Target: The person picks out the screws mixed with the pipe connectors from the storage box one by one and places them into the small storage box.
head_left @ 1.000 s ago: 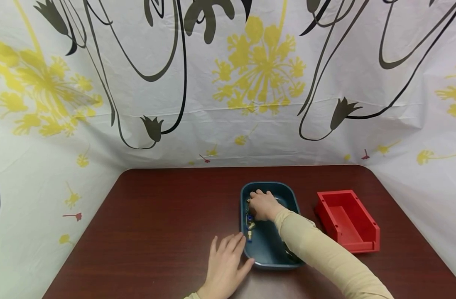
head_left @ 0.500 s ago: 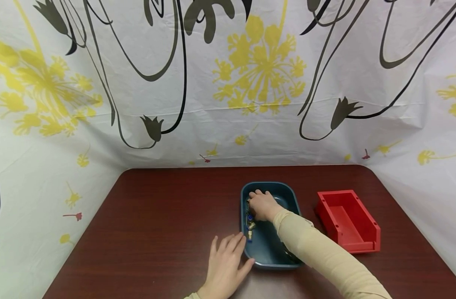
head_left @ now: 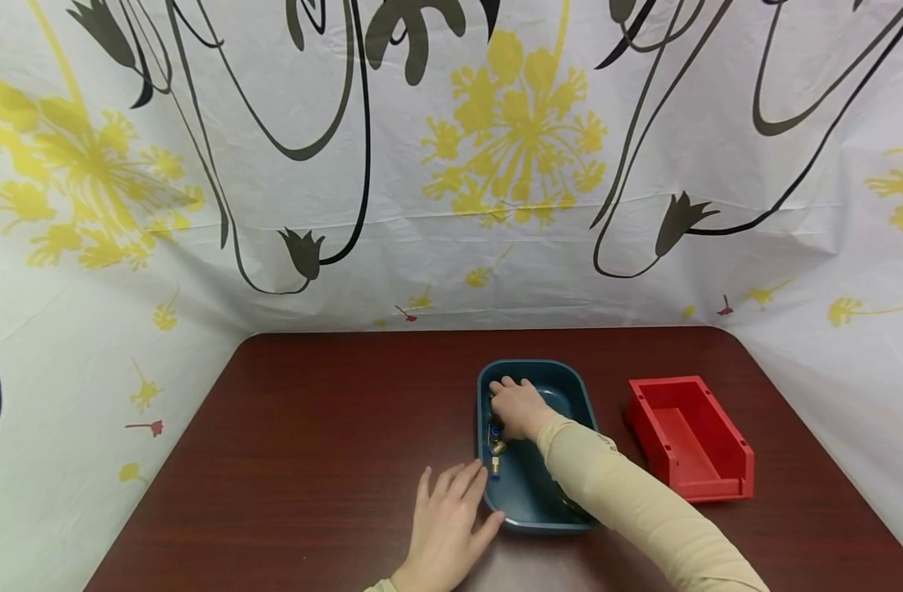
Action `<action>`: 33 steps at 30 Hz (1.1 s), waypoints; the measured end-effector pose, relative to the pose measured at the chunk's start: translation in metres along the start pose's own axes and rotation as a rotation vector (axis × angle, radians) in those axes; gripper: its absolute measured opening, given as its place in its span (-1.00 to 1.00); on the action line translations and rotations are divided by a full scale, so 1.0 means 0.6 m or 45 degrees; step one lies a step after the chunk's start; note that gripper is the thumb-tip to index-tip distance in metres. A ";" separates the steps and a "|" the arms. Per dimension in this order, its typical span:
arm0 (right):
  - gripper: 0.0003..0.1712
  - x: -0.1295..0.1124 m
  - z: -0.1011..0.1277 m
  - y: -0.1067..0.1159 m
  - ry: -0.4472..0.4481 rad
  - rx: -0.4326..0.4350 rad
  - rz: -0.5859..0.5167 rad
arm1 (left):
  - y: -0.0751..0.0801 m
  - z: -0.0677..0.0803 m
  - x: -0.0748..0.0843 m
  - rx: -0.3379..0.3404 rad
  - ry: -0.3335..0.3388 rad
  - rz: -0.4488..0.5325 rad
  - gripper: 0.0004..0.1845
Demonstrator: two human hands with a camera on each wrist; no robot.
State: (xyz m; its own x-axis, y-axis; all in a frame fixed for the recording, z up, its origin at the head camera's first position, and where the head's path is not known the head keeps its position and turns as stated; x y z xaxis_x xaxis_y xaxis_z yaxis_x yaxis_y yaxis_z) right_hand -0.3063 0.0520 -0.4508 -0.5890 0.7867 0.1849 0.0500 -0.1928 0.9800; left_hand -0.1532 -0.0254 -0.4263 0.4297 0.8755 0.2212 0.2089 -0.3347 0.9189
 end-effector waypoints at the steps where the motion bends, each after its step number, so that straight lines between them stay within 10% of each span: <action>1: -0.75 0.001 0.000 -0.001 0.001 0.001 0.004 | 0.000 0.000 0.000 0.000 -0.001 0.000 -0.45; 33: -0.64 0.023 0.015 0.061 0.107 0.087 -0.101 | 0.005 0.002 0.005 0.068 -0.020 -0.030 -0.45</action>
State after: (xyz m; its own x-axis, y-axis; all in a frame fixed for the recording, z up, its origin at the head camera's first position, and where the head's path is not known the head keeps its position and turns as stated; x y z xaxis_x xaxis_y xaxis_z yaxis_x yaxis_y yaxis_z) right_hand -0.3051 0.0611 -0.4120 -0.6585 0.7456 0.1027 0.0537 -0.0896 0.9945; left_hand -0.1504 -0.0245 -0.4233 0.4380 0.8778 0.1941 0.2655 -0.3326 0.9049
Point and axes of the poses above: each hand's wrist, its own z-axis away from the middle knuckle, its own y-axis out of the back of the hand, x = y × z, the point moved 7 cm from there along -z, towards the middle knuckle, and after that the axes turned 2 degrees about x, right-handed, at the moved point
